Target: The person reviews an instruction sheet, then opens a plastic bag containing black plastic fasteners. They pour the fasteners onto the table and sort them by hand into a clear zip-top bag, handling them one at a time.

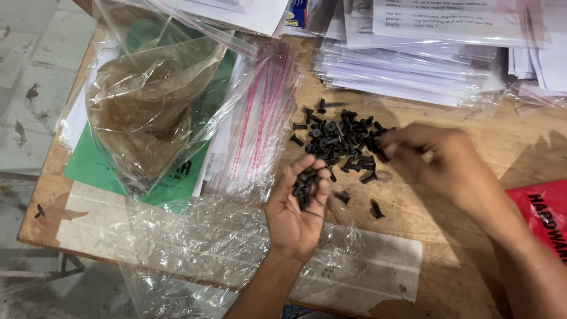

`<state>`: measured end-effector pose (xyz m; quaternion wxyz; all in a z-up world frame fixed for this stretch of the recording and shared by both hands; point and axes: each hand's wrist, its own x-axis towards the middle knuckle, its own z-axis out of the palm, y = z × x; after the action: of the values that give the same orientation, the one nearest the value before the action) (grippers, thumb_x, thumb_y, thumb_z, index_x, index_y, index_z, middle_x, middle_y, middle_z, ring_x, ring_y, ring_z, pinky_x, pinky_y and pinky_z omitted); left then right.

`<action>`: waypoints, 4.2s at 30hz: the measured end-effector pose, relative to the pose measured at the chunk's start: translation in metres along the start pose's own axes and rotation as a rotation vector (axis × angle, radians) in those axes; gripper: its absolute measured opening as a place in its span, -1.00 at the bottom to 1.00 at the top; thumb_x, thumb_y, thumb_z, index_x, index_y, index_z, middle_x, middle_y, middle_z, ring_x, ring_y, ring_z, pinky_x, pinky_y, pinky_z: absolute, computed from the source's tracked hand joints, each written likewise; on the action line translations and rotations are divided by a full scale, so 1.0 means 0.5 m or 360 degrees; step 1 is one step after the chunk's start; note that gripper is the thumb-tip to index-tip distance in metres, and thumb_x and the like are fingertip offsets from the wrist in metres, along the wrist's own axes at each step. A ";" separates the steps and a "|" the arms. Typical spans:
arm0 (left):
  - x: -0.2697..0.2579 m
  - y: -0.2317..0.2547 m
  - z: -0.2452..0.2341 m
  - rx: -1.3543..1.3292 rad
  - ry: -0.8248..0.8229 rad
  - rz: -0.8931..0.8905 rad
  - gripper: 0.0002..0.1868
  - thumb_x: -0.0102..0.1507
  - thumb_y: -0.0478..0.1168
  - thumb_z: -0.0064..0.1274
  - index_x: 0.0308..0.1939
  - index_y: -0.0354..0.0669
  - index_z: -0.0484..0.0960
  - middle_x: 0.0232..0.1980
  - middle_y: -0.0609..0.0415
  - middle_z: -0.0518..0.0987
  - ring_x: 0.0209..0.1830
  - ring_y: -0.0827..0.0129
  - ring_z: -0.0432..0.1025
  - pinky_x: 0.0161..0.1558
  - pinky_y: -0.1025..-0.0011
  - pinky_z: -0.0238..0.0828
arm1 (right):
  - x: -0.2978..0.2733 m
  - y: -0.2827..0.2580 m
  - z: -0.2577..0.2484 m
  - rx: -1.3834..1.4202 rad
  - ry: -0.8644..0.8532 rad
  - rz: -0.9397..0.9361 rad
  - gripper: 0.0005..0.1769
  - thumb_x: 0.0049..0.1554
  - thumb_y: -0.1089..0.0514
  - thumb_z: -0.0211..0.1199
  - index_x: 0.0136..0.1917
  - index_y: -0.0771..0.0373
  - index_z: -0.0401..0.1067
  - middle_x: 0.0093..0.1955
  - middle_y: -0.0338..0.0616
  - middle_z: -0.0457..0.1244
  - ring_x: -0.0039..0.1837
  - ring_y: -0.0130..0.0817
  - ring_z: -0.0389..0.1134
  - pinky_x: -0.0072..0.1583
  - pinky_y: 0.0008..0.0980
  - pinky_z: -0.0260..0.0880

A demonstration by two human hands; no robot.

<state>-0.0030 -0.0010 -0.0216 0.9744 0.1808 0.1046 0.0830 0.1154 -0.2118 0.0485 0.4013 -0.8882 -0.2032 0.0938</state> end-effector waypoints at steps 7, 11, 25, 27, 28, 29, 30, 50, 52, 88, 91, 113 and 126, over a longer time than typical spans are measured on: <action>-0.004 0.012 0.020 -0.0071 0.0143 -0.0059 -0.61 0.44 -0.09 -0.06 0.08 -0.43 0.56 -0.01 -0.12 0.60 -0.03 0.21 0.50 -0.02 0.35 0.49 | -0.016 -0.011 0.035 -0.0532 -0.0450 -0.0181 -0.62 0.07 0.16 0.32 0.18 0.17 0.54 0.04 -0.04 0.34 -0.06 -0.11 0.47 -0.06 -0.18 0.56; -0.003 0.010 0.018 -0.0035 0.0142 -0.0054 -0.61 0.44 -0.09 -0.04 0.08 -0.43 0.56 0.00 -0.12 0.60 -0.02 0.21 0.50 -0.01 0.34 0.49 | -0.026 -0.008 0.019 -0.0551 -0.0360 -0.0441 -0.71 0.04 0.16 0.30 0.06 0.22 0.55 0.00 -0.04 0.35 -0.09 -0.09 0.47 -0.08 -0.15 0.54; -0.001 0.009 0.026 0.0040 0.0103 -0.0148 -0.58 0.44 -0.09 -0.08 0.11 -0.47 0.54 0.11 -0.24 0.60 0.16 0.05 0.52 0.18 0.24 0.50 | -0.047 -0.004 0.082 -0.1208 -0.0343 -0.0376 -0.76 0.31 0.14 0.08 0.00 0.37 0.44 -0.22 0.08 0.31 -0.51 -0.39 0.31 -0.52 -0.31 0.31; -0.002 0.006 0.028 0.0040 0.0103 -0.0188 -0.57 0.44 -0.08 -0.10 0.11 -0.47 0.53 0.14 -0.25 0.60 0.20 0.03 0.50 0.23 0.22 0.48 | -0.049 0.009 0.076 -0.1017 -0.0393 -0.0236 -0.77 0.32 0.14 0.06 0.02 0.34 0.43 -0.27 0.04 0.31 -0.49 -0.36 0.32 -0.49 -0.28 0.33; -0.002 0.005 0.028 0.0040 0.0066 -0.0187 -0.56 0.45 -0.07 -0.11 0.13 -0.48 0.52 0.15 -0.27 0.59 0.23 0.01 0.50 0.27 0.21 0.46 | -0.049 0.018 0.073 -0.0659 -0.0292 -0.0247 -0.77 0.28 0.13 0.09 -0.01 0.36 0.43 -0.27 0.02 0.33 -0.42 -0.36 0.35 -0.41 -0.29 0.38; -0.002 0.004 0.028 0.0041 0.0029 -0.0187 -0.54 0.46 -0.06 -0.12 0.14 -0.48 0.51 0.17 -0.29 0.58 0.26 0.00 0.49 0.30 0.20 0.44 | -0.049 0.026 0.069 -0.0304 -0.0185 -0.0256 -0.77 0.25 0.13 0.12 -0.04 0.37 0.43 -0.27 -0.01 0.35 -0.35 -0.37 0.38 -0.33 -0.31 0.43; 0.000 0.004 0.037 0.0042 0.0022 -0.0188 -0.54 0.46 -0.06 -0.12 0.14 -0.48 0.51 0.17 -0.29 0.58 0.26 0.00 0.49 0.30 0.20 0.44 | -0.045 0.007 0.060 -0.0306 -0.0179 -0.0257 -0.77 0.25 0.13 0.12 -0.04 0.37 0.43 -0.27 -0.01 0.35 -0.35 -0.37 0.38 -0.33 -0.31 0.43; -0.012 0.008 0.051 0.0154 -0.0077 -0.0385 -0.35 0.50 0.11 -0.36 0.35 -0.45 0.38 0.25 -0.16 0.53 0.33 0.18 0.40 0.42 0.18 0.31 | -0.040 -0.029 0.035 0.3168 -0.0924 0.0265 -0.07 0.36 -0.29 -0.03 0.53 0.65 0.03 0.58 0.52 -0.03 0.63 0.19 0.01 0.61 -0.06 -0.05; -0.012 0.010 0.062 0.0179 -0.0068 -0.0384 -0.34 0.49 0.11 -0.37 0.33 -0.46 0.38 0.25 -0.17 0.53 0.34 0.17 0.40 0.43 0.17 0.31 | -0.035 -0.016 0.042 0.2816 -0.0787 0.0332 -0.21 0.26 -0.03 0.09 0.53 0.58 0.04 0.58 0.46 -0.02 0.61 0.15 0.03 0.60 -0.10 -0.03; -0.077 0.037 0.111 -0.0206 -0.0060 -0.0334 -0.47 0.53 -0.01 -0.37 0.25 -0.45 0.42 0.42 -0.28 0.41 0.51 -0.03 0.25 0.45 0.13 0.17 | -0.168 -0.034 0.152 0.1015 -0.0456 0.0035 -0.19 0.05 0.40 0.31 0.49 0.16 0.07 -0.02 -0.12 0.39 0.04 -0.37 0.46 0.07 -0.39 0.51; -0.122 0.063 0.144 -0.0295 -0.0108 -0.0260 -0.46 0.53 0.00 -0.34 0.26 -0.46 0.42 0.41 -0.28 0.42 0.51 -0.02 0.26 0.47 0.12 0.22 | -0.181 -0.056 0.147 0.1203 -0.0438 -0.0051 -0.17 0.06 0.43 0.24 0.53 0.16 0.03 0.00 -0.15 0.36 0.08 -0.41 0.42 0.12 -0.43 0.48; -0.386 0.188 0.192 0.0989 0.0463 -0.0341 -0.65 0.36 -0.14 0.00 0.04 -0.39 0.62 -0.37 0.18 0.53 -0.64 0.69 0.17 -0.66 0.71 0.03 | -0.151 -0.195 0.134 0.1328 -0.0537 -0.0468 -0.65 0.21 0.38 0.16 0.25 0.35 0.52 0.01 -0.01 0.46 -0.05 -0.43 0.48 -0.09 -0.49 0.54; -0.425 -0.015 0.146 0.1651 0.0004 0.0358 -0.53 0.43 0.03 0.01 0.18 -0.33 0.60 -0.31 0.07 0.65 -0.27 0.46 0.59 -0.10 0.42 0.58 | -0.157 -0.486 0.047 -0.0371 0.0070 -0.1994 -0.81 0.01 0.17 0.29 -0.07 0.18 0.52 -0.11 -0.05 0.36 -0.04 -0.24 0.35 -0.07 -0.24 0.40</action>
<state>-0.1899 -0.0748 0.0791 0.7420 0.6490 0.1129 0.1247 -0.0325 -0.0856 0.2157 0.2848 -0.6405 -0.6846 -0.1998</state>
